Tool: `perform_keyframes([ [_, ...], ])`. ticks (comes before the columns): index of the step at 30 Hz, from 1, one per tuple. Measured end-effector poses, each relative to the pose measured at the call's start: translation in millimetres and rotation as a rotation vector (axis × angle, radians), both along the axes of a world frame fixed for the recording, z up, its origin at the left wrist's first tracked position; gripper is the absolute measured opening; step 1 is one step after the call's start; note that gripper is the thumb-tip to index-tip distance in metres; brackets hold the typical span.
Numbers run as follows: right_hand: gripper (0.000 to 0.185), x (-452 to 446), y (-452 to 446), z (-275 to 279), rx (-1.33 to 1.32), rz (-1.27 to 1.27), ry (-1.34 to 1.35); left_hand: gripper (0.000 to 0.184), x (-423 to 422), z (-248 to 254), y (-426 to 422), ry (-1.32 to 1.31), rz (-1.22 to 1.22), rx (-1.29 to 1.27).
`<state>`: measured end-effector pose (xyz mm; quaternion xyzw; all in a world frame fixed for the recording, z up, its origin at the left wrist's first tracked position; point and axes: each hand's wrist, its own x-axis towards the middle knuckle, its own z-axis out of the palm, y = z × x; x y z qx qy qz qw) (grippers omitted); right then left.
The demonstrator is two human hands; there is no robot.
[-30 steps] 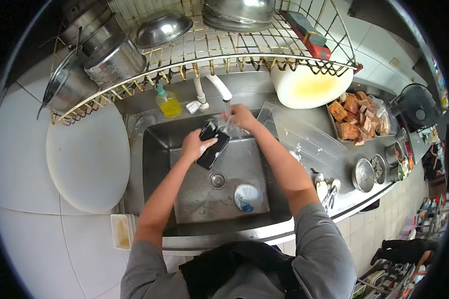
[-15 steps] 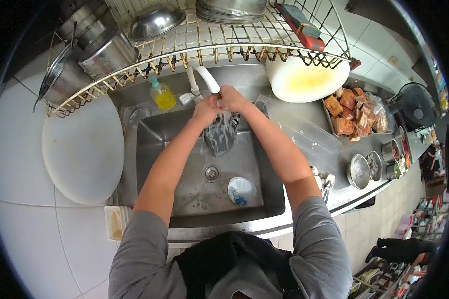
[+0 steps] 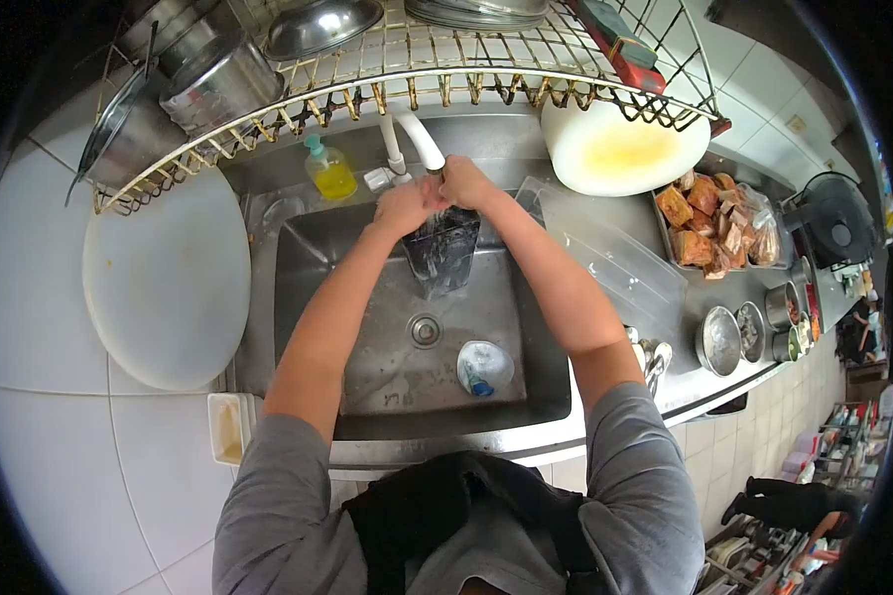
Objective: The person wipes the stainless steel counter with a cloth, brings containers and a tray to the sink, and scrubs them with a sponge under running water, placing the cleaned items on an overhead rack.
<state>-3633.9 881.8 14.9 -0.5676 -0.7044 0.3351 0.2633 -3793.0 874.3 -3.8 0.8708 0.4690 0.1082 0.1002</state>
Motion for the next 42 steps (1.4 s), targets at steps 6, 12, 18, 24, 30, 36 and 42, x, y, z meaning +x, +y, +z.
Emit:
perform_keyframes([
  [6,0.013,-1.7,-14.4,10.5,-0.169,-0.013,0.416,0.044,-20.9,-7.7,1.0,-0.063,0.129,0.039],
  [12,0.017,-10.2,-13.4,3.2,-0.341,0.034,0.718,0.043,-29.4,-13.9,-6.8,-0.016,0.226,0.110],
  [18,0.011,-20.5,-6.8,0.8,-0.514,-0.131,0.877,0.040,-18.4,-4.5,-24.5,-0.111,0.211,0.134],
  [24,0.009,-25.0,15.0,-32.6,-0.784,-0.145,1.679,0.035,-11.9,-18.5,-21.9,-0.055,0.173,0.201],
  [30,0.016,-24.4,1.8,-4.4,-0.539,-0.045,1.006,0.060,0.9,-19.7,-20.1,0.012,0.186,0.051],
  [36,0.019,-1.3,-16.8,40.2,-0.404,0.091,0.423,0.058,-5.2,-2.6,-13.4,-0.167,0.012,-0.001],
  [42,0.010,-3.9,-19.5,32.8,-0.271,0.126,0.357,0.059,4.2,-24.0,-2.0,0.053,0.270,-0.113],
])
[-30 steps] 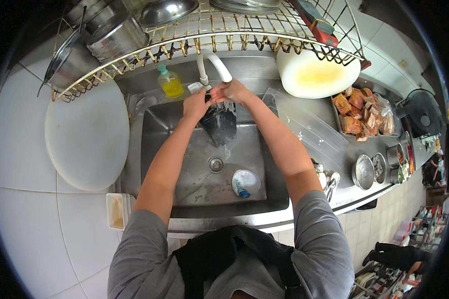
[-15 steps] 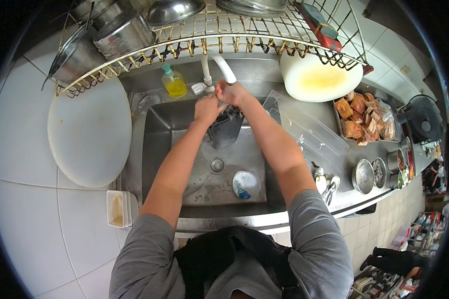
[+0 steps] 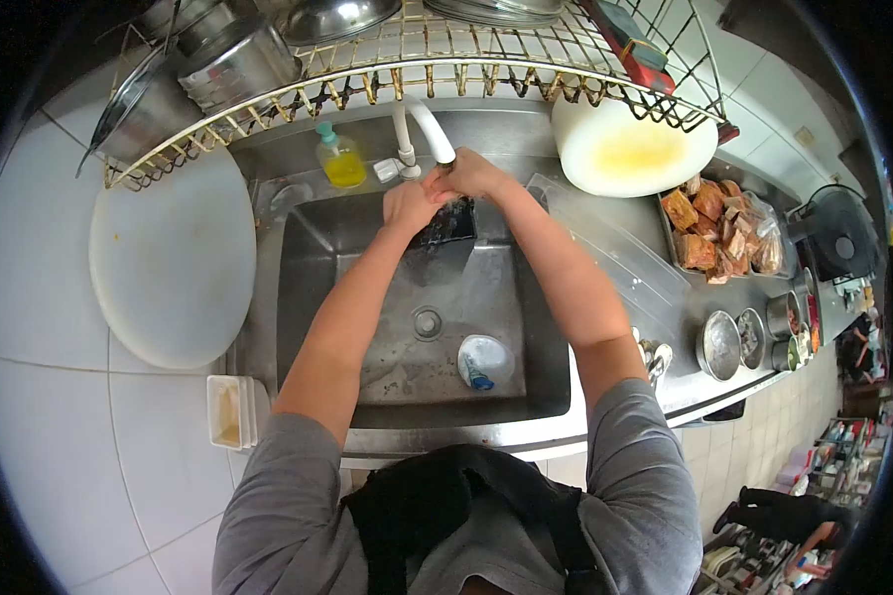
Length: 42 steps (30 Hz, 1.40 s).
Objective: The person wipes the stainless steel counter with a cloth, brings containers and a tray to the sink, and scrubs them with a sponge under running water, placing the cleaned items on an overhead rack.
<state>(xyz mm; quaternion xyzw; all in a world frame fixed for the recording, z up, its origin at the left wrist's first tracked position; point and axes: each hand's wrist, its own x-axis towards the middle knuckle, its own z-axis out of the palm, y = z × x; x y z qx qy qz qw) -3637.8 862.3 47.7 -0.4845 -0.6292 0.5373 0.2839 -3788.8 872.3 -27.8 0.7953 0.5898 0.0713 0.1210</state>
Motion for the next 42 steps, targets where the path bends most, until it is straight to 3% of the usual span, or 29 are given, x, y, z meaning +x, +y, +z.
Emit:
perform_keyframes([
  [6,0.015,-1.4,-10.0,-4.2,-0.085,-0.037,0.291,0.080,-42.1,39.2,-42.6,-0.134,0.291,-0.015],
  [10,0.017,-5.1,-10.8,-15.9,-0.160,-0.010,0.404,0.085,-117.3,23.4,-62.8,-0.418,0.555,-0.034],
  [11,0.017,-4.4,-9.8,-17.6,-0.169,-0.002,0.407,0.085,-136.8,9.1,-75.5,-0.623,0.616,0.080],
  [13,0.019,1.7,-11.8,-17.0,-0.232,-0.059,0.363,0.077,-180.5,-20.5,-93.3,-1.069,0.732,0.042],
  [15,0.022,17.3,-8.4,-30.2,-0.210,-0.099,0.239,0.081,-209.9,-20.4,-130.0,-1.464,0.763,-0.068],
  [18,0.027,49.6,0.3,-61.0,-0.086,-0.195,-0.161,0.080,-231.4,-24.6,-179.0,-1.669,0.795,-0.107],
  [21,0.040,79.0,7.3,-105.7,-0.067,-0.275,-0.252,0.077,-248.8,-44.3,-206.6,-1.919,0.841,-0.219],
  [22,0.047,87.8,6.6,-123.4,-0.209,-0.263,-0.153,0.075,-254.3,-56.2,-213.5,-2.013,0.853,-0.289],
  [24,0.061,99.6,1.0,-147.9,-0.489,-0.240,0.047,0.072,-258.1,-81.0,-226.2,-2.042,0.819,-0.273],
  [27,0.076,84.2,-38.0,-120.7,-0.561,-0.341,0.218,0.069,-236.6,-81.1,-238.6,-2.123,0.819,-0.323],
  [28,0.080,84.6,-36.8,-120.5,-0.500,-0.371,0.177,0.069,-229.7,-78.9,-242.8,-2.156,0.830,-0.349],
  [31,0.087,81.7,-30.8,-110.9,-0.308,-0.373,0.089,0.068,-242.0,-163.1,-238.7,-2.220,0.758,-0.496],
  [33,0.090,65.7,-30.0,-68.9,-0.165,-0.276,0.069,0.070,-232.4,-156.8,-236.7,-2.097,0.876,-0.642],
  [34,0.092,60.1,-22.0,-56.8,-0.103,-0.285,-0.086,0.071,-223.0,-152.0,-232.8,-2.032,0.927,-0.712],
  [37,0.093,28.7,-11.1,-23.3,0.056,-0.213,-0.476,0.074,-188.1,-137.1,-211.7,-1.410,1.161,-0.609],
  [38,0.093,16.0,-11.5,-12.5,0.085,-0.174,-0.578,0.066,-162.6,-105.6,-202.1,-1.366,1.080,-0.542],
  [40,0.092,-6.8,-14.7,1.3,0.142,-0.086,-0.779,0.058,-133.8,-105.5,-173.1,-1.351,0.766,-0.288],
  [42,0.092,-15.2,-1.6,-24.0,0.193,-0.092,-0.839,0.046,-87.2,-32.0,-158.3,-1.361,0.502,-0.168],
])
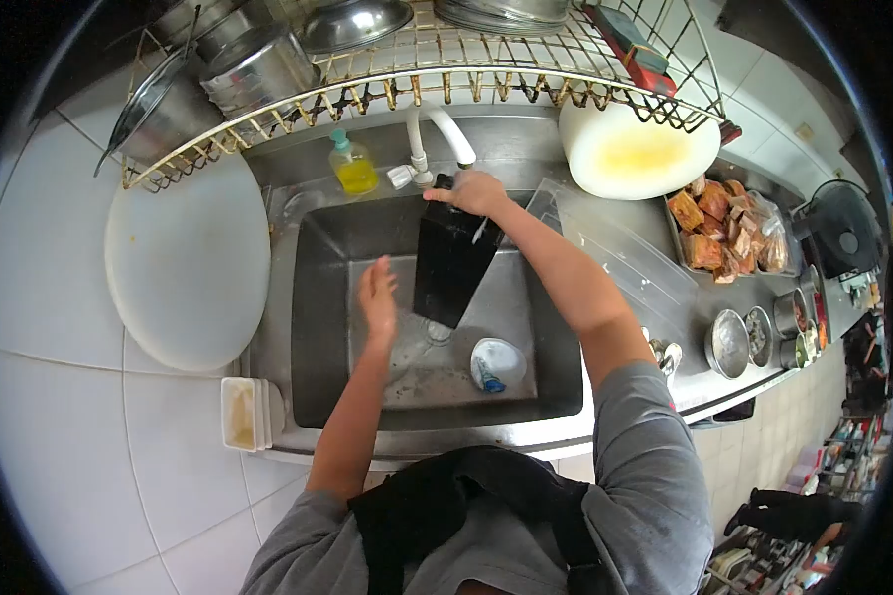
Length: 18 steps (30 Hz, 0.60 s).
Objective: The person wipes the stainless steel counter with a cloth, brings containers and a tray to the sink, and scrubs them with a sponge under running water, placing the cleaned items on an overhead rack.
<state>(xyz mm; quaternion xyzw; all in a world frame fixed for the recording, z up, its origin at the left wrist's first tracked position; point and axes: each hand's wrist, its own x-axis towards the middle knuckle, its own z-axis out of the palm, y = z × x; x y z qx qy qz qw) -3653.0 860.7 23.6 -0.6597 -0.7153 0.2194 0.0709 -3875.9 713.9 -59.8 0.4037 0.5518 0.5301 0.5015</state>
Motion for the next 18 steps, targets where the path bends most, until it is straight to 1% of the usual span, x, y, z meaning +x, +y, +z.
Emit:
perform_keyframes([
  [1,0.091,-2.7,5.4,-9.1,0.024,0.004,-0.032,0.043,18.7,12.7,9.8,-0.079,-0.063,0.055],
  [2,0.089,-3.0,0.4,-4.2,0.039,0.043,-0.019,0.041,35.9,22.9,18.3,-0.158,-0.127,0.108],
  [3,0.086,-3.3,1.8,-8.6,0.034,0.053,-0.019,0.042,53.2,43.1,23.9,-0.270,-0.207,0.072],
  [4,0.083,-1.8,5.6,-17.0,0.028,0.059,-0.019,0.041,66.1,50.6,32.6,-0.412,-0.286,-0.017],
  [5,0.080,1.3,8.5,-22.2,0.021,0.063,-0.020,0.042,78.6,51.9,41.6,-0.434,-0.330,-0.084],
  [8,0.069,12.8,15.3,-18.1,0.018,0.154,0.142,0.042,102.7,42.3,77.4,-0.506,-0.354,-0.201],
  [10,0.063,20.1,21.6,-17.5,-0.005,0.223,0.275,0.040,112.4,34.7,105.0,-0.577,-0.400,-0.238],
  [11,0.060,23.6,23.3,-18.0,-0.014,0.257,0.341,0.039,117.0,33.9,111.6,-0.568,-0.347,-0.262],
  [12,0.050,22.7,20.2,-13.1,0.013,0.245,0.424,0.037,121.3,38.6,115.4,-0.559,-0.294,-0.284],
  [13,0.044,20.7,15.1,-0.5,0.009,0.149,0.523,0.036,126.2,38.0,123.7,-0.549,-0.241,-0.304],
  [14,0.039,17.7,9.1,11.0,0.001,0.052,0.624,0.030,128.0,27.3,135.1,-0.562,-0.270,-0.267],
  [15,0.033,15.9,6.8,14.7,-0.006,-0.046,0.725,0.030,129.4,32.7,132.1,-0.508,-0.257,-0.245],
  [16,0.024,16.1,11.3,4.8,-0.049,0.035,1.097,0.030,131.3,38.9,130.4,-0.453,-0.245,-0.221],
  [17,0.022,15.7,11.4,1.3,-0.042,0.010,1.095,0.030,133.0,44.6,127.5,-0.398,-0.234,-0.199],
  [18,0.021,15.8,12.4,-2.4,-0.033,-0.014,1.091,0.022,130.4,43.6,131.3,-0.453,-0.193,-0.237],
])
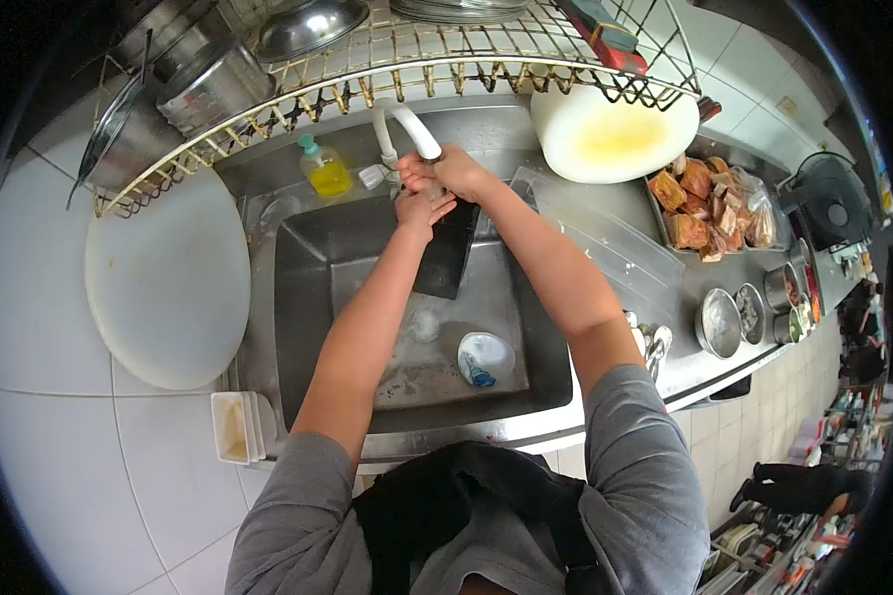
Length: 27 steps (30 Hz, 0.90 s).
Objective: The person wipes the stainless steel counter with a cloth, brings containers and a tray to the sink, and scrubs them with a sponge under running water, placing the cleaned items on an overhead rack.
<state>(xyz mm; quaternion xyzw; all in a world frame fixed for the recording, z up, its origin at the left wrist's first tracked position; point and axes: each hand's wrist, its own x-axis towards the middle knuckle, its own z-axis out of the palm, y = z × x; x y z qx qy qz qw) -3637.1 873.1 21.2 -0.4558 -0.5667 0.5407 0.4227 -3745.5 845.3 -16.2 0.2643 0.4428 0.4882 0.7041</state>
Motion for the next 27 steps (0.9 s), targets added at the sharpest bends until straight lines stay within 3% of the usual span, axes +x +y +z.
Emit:
perform_keyframes([
  [1,0.019,1.8,6.1,-11.5,-0.004,-0.021,-0.004,0.023,0.0,-1.8,1.5,0.011,0.024,-0.007],
  [2,0.022,1.1,12.4,-29.0,0.188,-0.192,-0.407,0.023,-0.7,-3.7,2.6,0.022,0.052,-0.015],
  [5,0.026,0.8,-18.9,-29.5,0.653,-0.498,-0.817,0.027,-0.9,-4.0,-5.7,0.164,0.107,0.103],
  [7,0.031,10.8,-22.7,-36.1,0.353,-0.343,-0.914,0.029,-0.4,-24.7,-7.8,0.288,0.127,0.300],
  [8,0.034,13.7,-23.7,-39.7,0.201,-0.263,-0.955,0.032,-0.9,-55.7,0.6,0.617,0.208,0.480],
  [10,0.039,15.8,-19.7,-44.4,0.194,-0.239,-0.980,0.044,0.5,-40.0,-31.2,1.109,0.187,0.812],
  [12,0.041,14.4,-22.7,-47.3,0.184,-0.253,-0.974,0.049,19.3,-23.3,-65.0,1.171,0.173,0.756],
  [15,0.040,13.8,-30.0,-41.8,0.189,-0.306,-0.902,0.051,13.6,-32.5,-86.9,1.597,0.000,0.850],
  [16,0.040,16.4,-32.3,-40.9,0.194,-0.299,-0.870,0.052,3.9,-29.6,-89.4,1.644,-0.113,0.882],
  [19,0.040,16.4,-31.6,-45.1,0.232,-0.319,-0.885,0.053,-9.8,-39.9,-69.5,1.628,0.061,0.933],
  [21,0.040,8.7,-32.7,-51.9,0.250,-0.340,-0.920,0.046,-25.9,-35.6,-41.6,1.418,0.201,0.695],
  [24,0.042,-1.9,-37.6,-48.3,0.241,-0.349,-0.946,0.042,-36.0,-33.3,-31.0,1.512,0.220,0.744],
  [26,0.032,-8.6,-38.2,-38.0,0.206,-0.352,-0.845,0.040,-34.5,-25.2,-33.7,1.673,0.305,0.860],
  [27,0.027,-8.9,-39.3,-36.7,0.183,-0.357,-0.797,0.039,-30.4,-17.2,-35.4,1.533,0.236,0.773],
])
